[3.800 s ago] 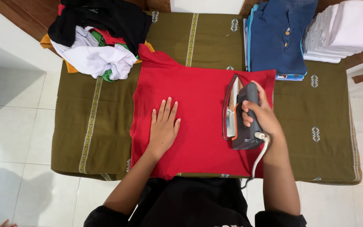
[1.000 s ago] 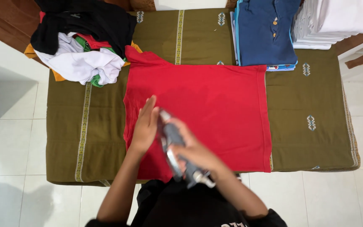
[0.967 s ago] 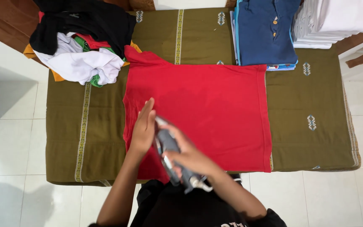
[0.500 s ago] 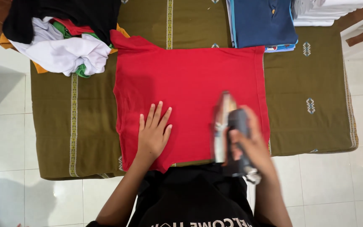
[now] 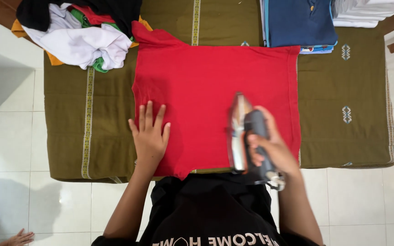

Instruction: Iron and fold t-shirts on a flat surface.

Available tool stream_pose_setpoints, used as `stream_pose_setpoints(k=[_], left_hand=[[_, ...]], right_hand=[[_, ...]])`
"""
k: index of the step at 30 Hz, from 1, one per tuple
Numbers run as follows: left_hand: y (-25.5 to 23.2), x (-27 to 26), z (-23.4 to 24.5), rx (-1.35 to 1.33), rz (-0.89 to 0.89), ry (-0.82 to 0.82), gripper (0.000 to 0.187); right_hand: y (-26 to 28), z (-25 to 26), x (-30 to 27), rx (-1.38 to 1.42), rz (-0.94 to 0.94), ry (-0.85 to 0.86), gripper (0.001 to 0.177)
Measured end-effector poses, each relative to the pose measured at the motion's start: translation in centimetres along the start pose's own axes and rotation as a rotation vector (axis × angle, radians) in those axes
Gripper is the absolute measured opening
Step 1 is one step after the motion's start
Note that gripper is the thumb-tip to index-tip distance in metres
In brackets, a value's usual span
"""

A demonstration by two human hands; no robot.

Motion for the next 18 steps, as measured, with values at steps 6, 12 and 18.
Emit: stream_pose_setpoints(k=[6, 12, 18], left_hand=[[2.2, -2.1, 2.6, 0.081, 0.178, -0.052, 0.045], [3.7, -2.2, 4.4, -0.238, 0.302, -0.053, 0.041], [5.4, -1.1, 5.8, -0.542, 0.469, 0.039, 0.043]], right_hand=[[-1.3, -11.1, 1.4, -0.127, -0.087, 0.385, 0.079], [0.0, -15.9, 4.5, -0.190, -0.115, 0.519, 0.074], [-2.4, -18.6, 4.1, -0.152, -0.100, 0.483, 0.078]])
Point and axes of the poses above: each hand's wrist, its own x-axis towards the middle knuckle, its own z-axis out of the back of the hand, y = z × x, the point moved 2 cm from there along x, towards the middle knuckle, and after that the axes turned 14 degrees about -z, right-handed, at the moved point
